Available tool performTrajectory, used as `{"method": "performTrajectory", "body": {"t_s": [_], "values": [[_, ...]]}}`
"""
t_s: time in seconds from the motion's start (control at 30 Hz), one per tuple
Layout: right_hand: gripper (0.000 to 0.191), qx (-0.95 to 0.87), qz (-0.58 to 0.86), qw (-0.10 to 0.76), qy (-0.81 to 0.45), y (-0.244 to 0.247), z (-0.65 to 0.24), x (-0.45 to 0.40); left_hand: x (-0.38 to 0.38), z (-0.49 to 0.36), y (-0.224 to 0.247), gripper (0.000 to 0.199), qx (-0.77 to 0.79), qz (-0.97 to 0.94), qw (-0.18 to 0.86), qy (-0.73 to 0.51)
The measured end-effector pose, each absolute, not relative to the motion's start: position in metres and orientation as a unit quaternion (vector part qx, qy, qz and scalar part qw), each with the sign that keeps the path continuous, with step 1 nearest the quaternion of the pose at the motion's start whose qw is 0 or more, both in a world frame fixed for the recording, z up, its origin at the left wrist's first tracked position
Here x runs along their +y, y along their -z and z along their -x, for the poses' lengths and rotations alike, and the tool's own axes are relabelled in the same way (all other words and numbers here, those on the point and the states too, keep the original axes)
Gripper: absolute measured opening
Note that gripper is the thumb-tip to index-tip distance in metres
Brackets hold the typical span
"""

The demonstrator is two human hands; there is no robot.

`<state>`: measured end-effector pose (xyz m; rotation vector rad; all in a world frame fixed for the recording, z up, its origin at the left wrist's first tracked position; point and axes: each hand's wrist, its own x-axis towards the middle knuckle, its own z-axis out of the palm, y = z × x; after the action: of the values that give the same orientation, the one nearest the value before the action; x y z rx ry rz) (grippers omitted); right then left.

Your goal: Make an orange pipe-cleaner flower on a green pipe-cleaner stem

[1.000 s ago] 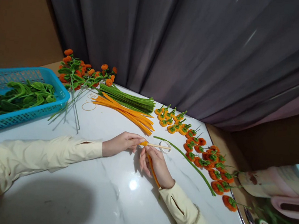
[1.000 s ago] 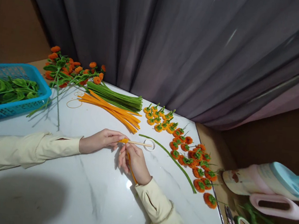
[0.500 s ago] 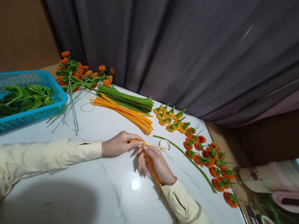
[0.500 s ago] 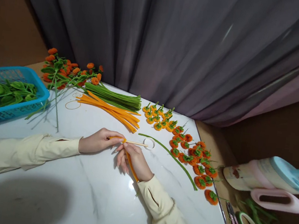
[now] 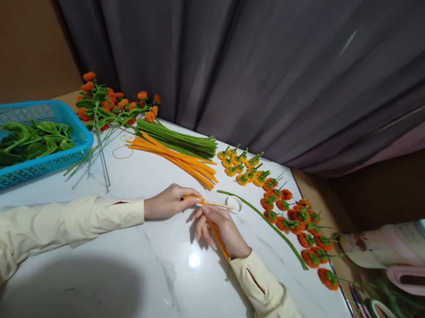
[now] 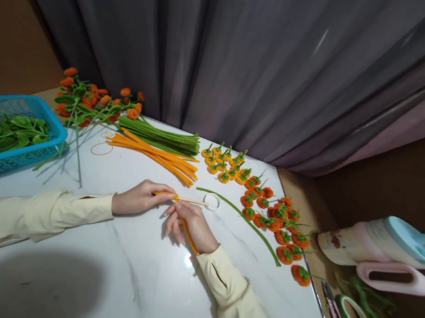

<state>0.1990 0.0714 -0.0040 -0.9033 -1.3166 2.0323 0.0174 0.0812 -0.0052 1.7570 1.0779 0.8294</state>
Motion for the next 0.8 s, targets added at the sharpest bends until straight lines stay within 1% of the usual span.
{"method": "performTrajectory", "body": {"t_s": [0.07, 0.13, 0.23, 0.3, 0.43, 0.67, 0.8], "values": [[0.031, -0.49, 0.335, 0.269, -0.759, 0.004, -0.2, 0.072, 0.081, -0.017, 0.005, 0.033, 0.433, -0.68, 0.491, -0.329], [0.033, -0.488, 0.335, 0.24, -0.769, 0.003, -0.202, 0.074, 0.081, -0.017, 0.006, 0.035, 0.429, -0.656, 0.527, -0.329], [0.038, -0.484, 0.335, 0.163, -0.792, -0.001, -0.205, 0.079, 0.085, -0.015, 0.007, 0.035, 0.437, -0.649, 0.527, -0.333], [0.04, -0.483, 0.334, 0.128, -0.799, -0.003, -0.207, 0.081, 0.088, -0.014, 0.007, 0.034, 0.449, -0.655, 0.513, -0.326], [0.039, -0.491, 0.314, 0.117, -0.804, -0.004, -0.208, 0.08, 0.092, -0.011, 0.003, 0.031, 0.444, -0.671, 0.517, -0.291], [0.038, -0.498, 0.273, 0.109, -0.816, -0.001, -0.212, 0.079, 0.095, -0.006, -0.001, 0.029, 0.392, -0.719, 0.512, -0.26], [0.035, -0.482, 0.242, 0.074, -0.839, 0.0, -0.215, 0.083, 0.098, -0.002, -0.005, 0.032, 0.376, -0.728, 0.532, -0.214]]}}
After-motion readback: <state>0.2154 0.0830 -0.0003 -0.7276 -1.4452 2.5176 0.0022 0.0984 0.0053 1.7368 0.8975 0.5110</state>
